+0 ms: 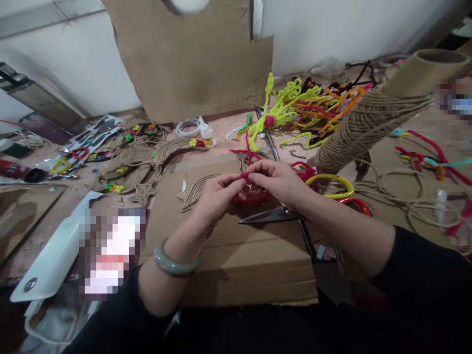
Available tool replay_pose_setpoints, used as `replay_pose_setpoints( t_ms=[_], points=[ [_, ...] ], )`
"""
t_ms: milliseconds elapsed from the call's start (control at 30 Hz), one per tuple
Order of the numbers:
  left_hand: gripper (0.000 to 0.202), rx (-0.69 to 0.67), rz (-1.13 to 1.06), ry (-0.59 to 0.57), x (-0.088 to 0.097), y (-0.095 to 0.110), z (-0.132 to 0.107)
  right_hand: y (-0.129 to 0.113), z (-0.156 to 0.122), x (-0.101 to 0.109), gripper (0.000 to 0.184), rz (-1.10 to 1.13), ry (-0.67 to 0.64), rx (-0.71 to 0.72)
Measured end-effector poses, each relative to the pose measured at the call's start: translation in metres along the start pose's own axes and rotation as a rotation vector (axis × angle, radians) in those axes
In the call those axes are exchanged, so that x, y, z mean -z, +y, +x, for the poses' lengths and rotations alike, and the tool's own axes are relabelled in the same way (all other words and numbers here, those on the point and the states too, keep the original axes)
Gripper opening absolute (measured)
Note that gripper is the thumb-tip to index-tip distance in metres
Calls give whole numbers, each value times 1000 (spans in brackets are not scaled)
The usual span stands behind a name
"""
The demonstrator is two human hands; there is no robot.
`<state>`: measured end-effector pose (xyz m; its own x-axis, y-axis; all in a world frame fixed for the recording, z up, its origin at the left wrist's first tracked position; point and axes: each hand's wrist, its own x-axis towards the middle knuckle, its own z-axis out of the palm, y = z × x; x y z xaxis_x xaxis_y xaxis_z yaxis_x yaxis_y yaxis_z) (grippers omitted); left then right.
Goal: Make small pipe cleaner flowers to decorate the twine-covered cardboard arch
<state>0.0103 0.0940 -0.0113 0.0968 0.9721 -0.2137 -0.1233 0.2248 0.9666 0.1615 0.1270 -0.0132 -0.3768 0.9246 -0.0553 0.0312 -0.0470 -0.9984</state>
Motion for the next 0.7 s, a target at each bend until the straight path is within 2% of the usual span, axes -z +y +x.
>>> replay_pose_setpoints(
  t_ms=[100, 200, 367, 567, 700],
  points=[
    [20, 12, -18, -13, 2, 0, 2, -3, -1, 0, 14, 36, -20, -40],
    [22, 8, -28, -5, 6, 1, 4, -2, -1, 3, 15, 26, 12, 9],
    [20, -13, 66, 123, 14, 5, 10, 0, 1, 5, 12, 4, 81, 47],
    [13, -68, 343, 347, 31, 7, 19, -2, 4, 7, 10, -14, 155, 35],
    [24, -150, 597, 370, 40, 12, 22, -1, 5, 12, 13, -33, 172, 58]
  ],
)
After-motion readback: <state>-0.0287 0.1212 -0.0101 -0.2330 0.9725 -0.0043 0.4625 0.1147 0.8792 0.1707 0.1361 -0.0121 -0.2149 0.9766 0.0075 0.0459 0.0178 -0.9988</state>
